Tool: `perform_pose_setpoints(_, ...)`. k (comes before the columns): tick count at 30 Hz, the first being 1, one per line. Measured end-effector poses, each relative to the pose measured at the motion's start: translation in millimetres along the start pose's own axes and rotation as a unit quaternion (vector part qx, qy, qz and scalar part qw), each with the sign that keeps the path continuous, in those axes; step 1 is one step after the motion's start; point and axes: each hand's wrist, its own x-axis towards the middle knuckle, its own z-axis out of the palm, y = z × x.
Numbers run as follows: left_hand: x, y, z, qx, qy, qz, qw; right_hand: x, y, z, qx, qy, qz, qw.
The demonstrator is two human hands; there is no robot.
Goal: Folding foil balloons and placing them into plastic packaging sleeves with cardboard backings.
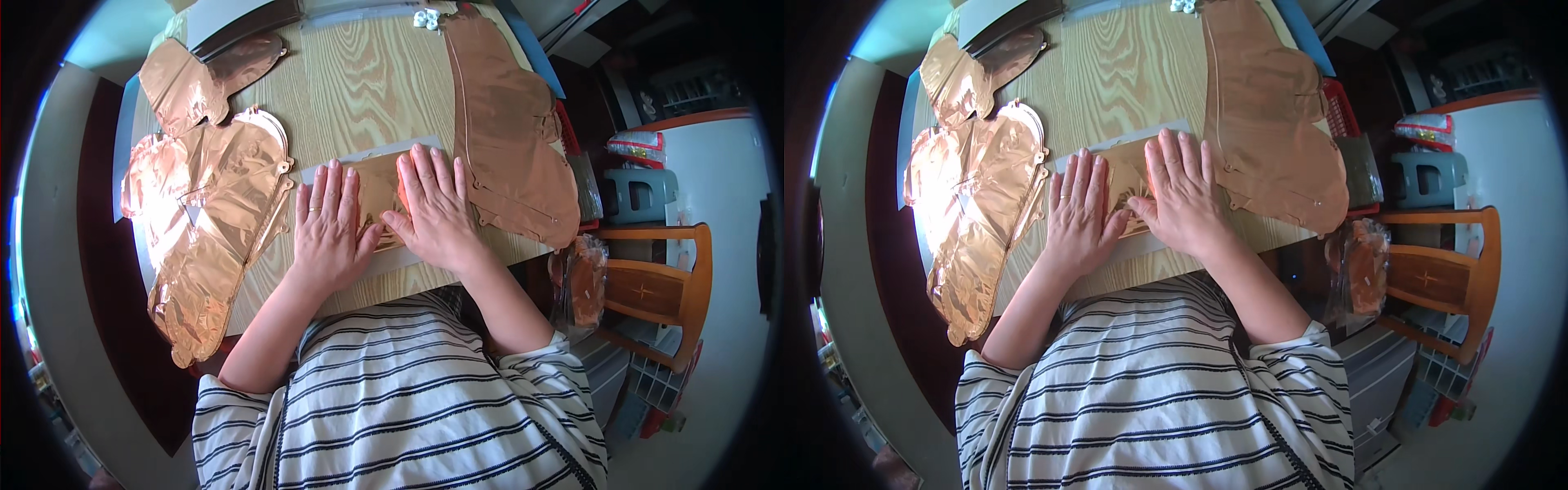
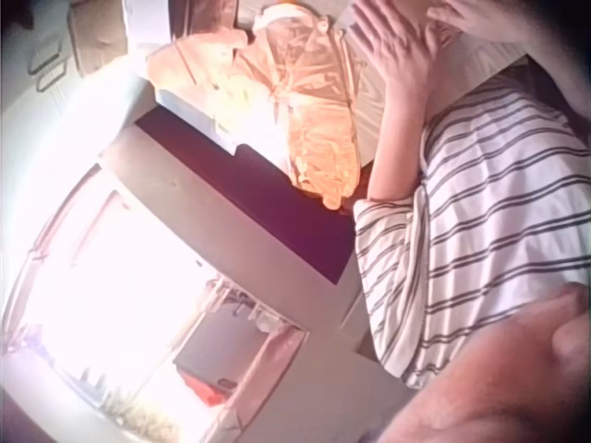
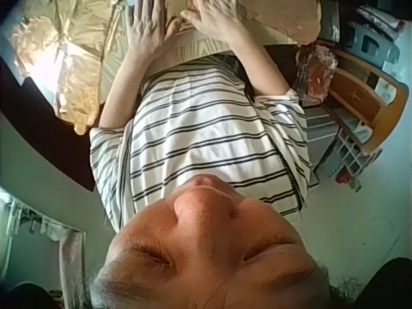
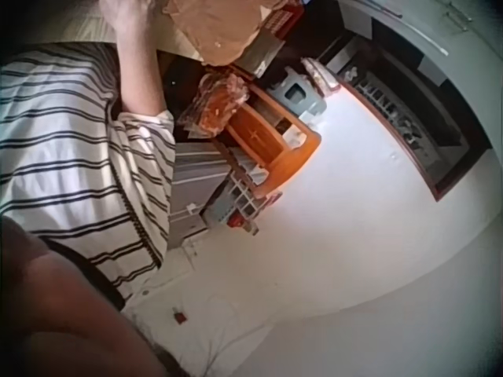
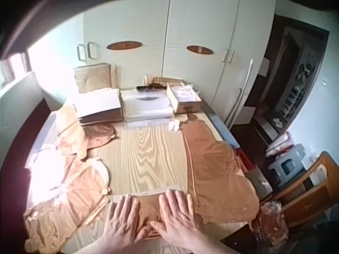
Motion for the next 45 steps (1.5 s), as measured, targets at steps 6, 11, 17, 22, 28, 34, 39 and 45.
perform_pose_setpoints(6,-3,-3,3,0.008,0.02,0.015,1.0,-1,-1,0,-0.008,-0.008,0.009,1.0)
perform_pose_setpoints(11,-3,-2,1,-0.011,0.023,0.016,1.0,-1,0,0,-0.003,-0.007,0.01,1.0)
perform_pose_setpoints(17,-3,-22,-20,-0.328,-0.005,-0.046,0.944,0,0,-5,0.002,-0.044,0.004,0.999)
perform_pose_setpoints(22,-9,-47,-42,-0.36,0.028,-0.035,0.932,-7,-1,-9,0.029,-0.06,-0.005,0.998)
perform_pose_setpoints(28,-10,-10,-32,-0.111,0.009,0.073,0.991,-10,-5,-8,0.031,-0.063,0.009,0.998)
perform_pose_setpoints(34,-8,-19,-8,-0.041,0.002,0.087,0.995,-11,-1,-7,0.039,-0.034,-0.006,0.999)
perform_pose_setpoints(39,-11,-19,-5,-0.03,0.01,0.089,0.996,-14,0,-13,0.121,0.075,-0.014,0.99)
perform_pose_setpoints(45,-28,-2,-9,-0.048,-0.012,0.093,0.994,-109,-3,-36,0.24,0.232,0.089,0.939)
